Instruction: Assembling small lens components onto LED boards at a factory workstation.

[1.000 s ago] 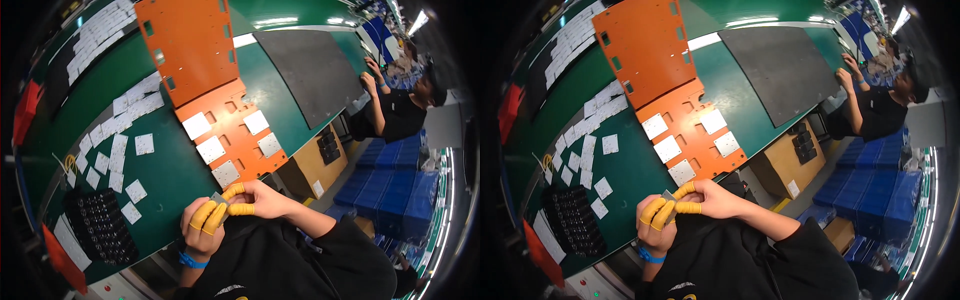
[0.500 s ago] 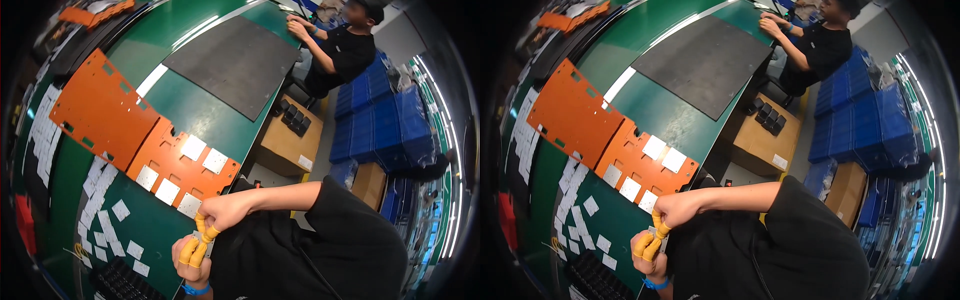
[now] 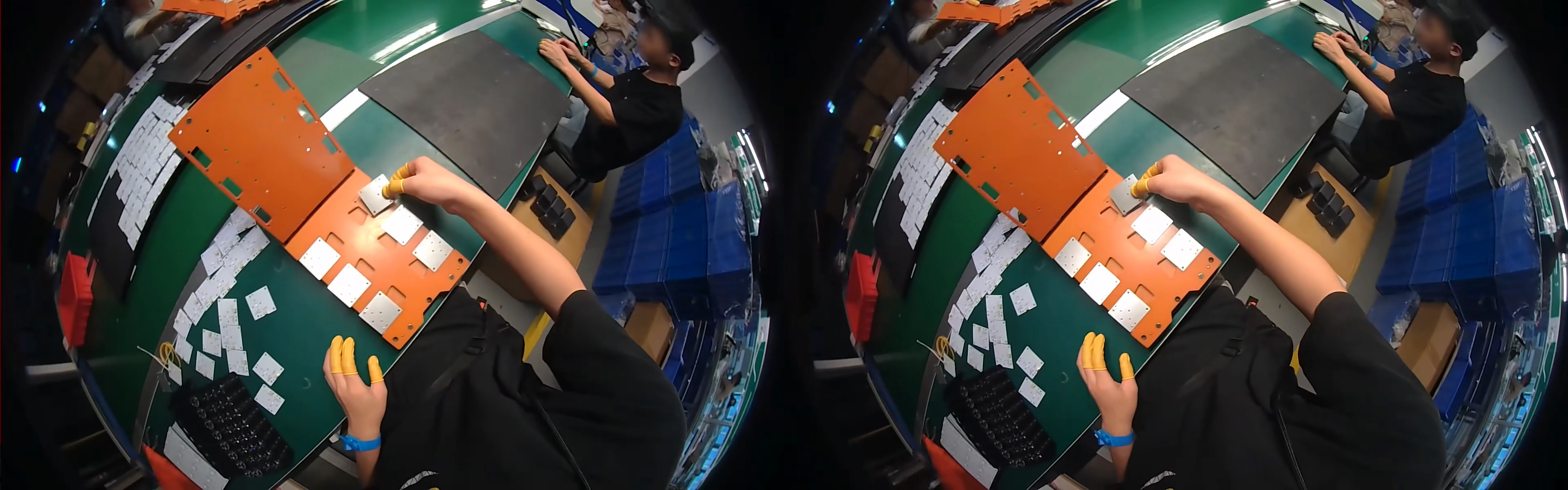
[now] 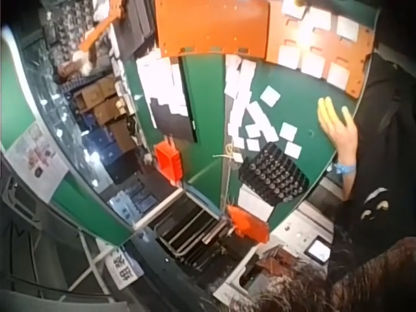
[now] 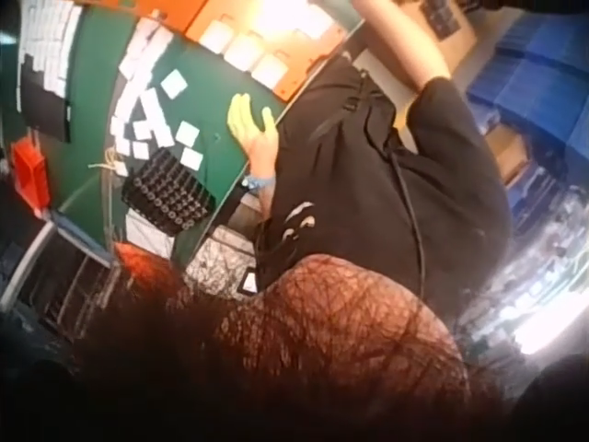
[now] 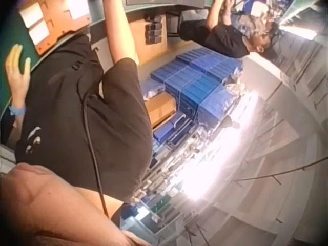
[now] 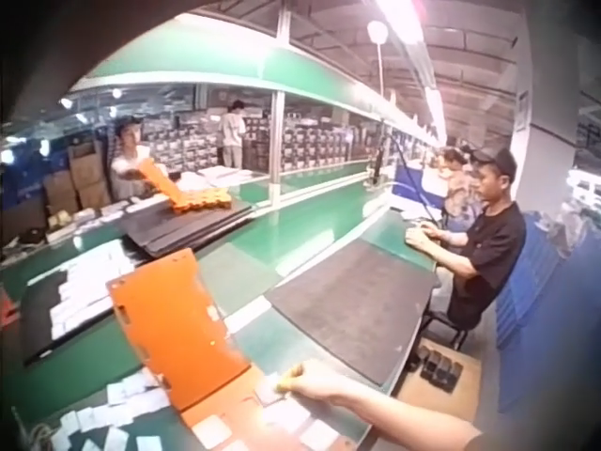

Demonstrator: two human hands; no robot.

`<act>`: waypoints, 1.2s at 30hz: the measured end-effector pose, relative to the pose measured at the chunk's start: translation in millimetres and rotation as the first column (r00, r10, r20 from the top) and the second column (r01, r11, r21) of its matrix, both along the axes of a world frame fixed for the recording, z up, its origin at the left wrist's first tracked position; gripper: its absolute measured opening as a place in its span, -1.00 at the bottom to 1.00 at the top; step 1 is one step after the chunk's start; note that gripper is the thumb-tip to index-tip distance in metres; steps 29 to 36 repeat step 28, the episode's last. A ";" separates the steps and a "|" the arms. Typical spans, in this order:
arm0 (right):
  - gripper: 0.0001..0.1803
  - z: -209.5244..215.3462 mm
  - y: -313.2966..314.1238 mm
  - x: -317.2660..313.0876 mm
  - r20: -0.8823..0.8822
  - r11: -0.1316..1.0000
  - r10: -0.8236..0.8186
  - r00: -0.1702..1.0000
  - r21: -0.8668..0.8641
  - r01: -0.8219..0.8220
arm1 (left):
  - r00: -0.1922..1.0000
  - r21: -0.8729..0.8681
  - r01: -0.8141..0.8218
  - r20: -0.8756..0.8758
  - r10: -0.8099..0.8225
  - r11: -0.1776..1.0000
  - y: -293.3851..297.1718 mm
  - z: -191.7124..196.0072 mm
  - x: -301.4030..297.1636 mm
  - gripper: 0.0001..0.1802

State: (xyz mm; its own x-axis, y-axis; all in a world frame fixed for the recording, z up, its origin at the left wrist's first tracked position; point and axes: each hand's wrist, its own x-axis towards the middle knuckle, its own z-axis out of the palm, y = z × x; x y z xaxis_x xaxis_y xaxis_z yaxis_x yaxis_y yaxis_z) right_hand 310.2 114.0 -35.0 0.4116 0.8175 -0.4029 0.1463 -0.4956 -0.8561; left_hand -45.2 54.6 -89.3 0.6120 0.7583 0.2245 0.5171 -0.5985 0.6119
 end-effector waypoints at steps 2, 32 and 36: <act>-0.76 -3.9 11.1 -3.5 -0.038 1.000 0.025 0.999 0.007 -0.025 | 1.000 0.000 -0.014 0.008 0.014 1.000 1.0 -0.5 1.6 -0.52; -0.37 42.6 70.6 -10.8 -0.569 0.886 0.185 0.802 0.449 0.114 | 0.974 -0.044 -0.110 0.193 0.116 0.993 0.4 -7.3 1.0 -0.65; -0.37 42.6 70.6 -10.8 -0.569 0.886 0.185 0.802 0.449 0.114 | 0.974 -0.044 -0.110 0.193 0.116 0.993 0.4 -7.3 1.0 -0.65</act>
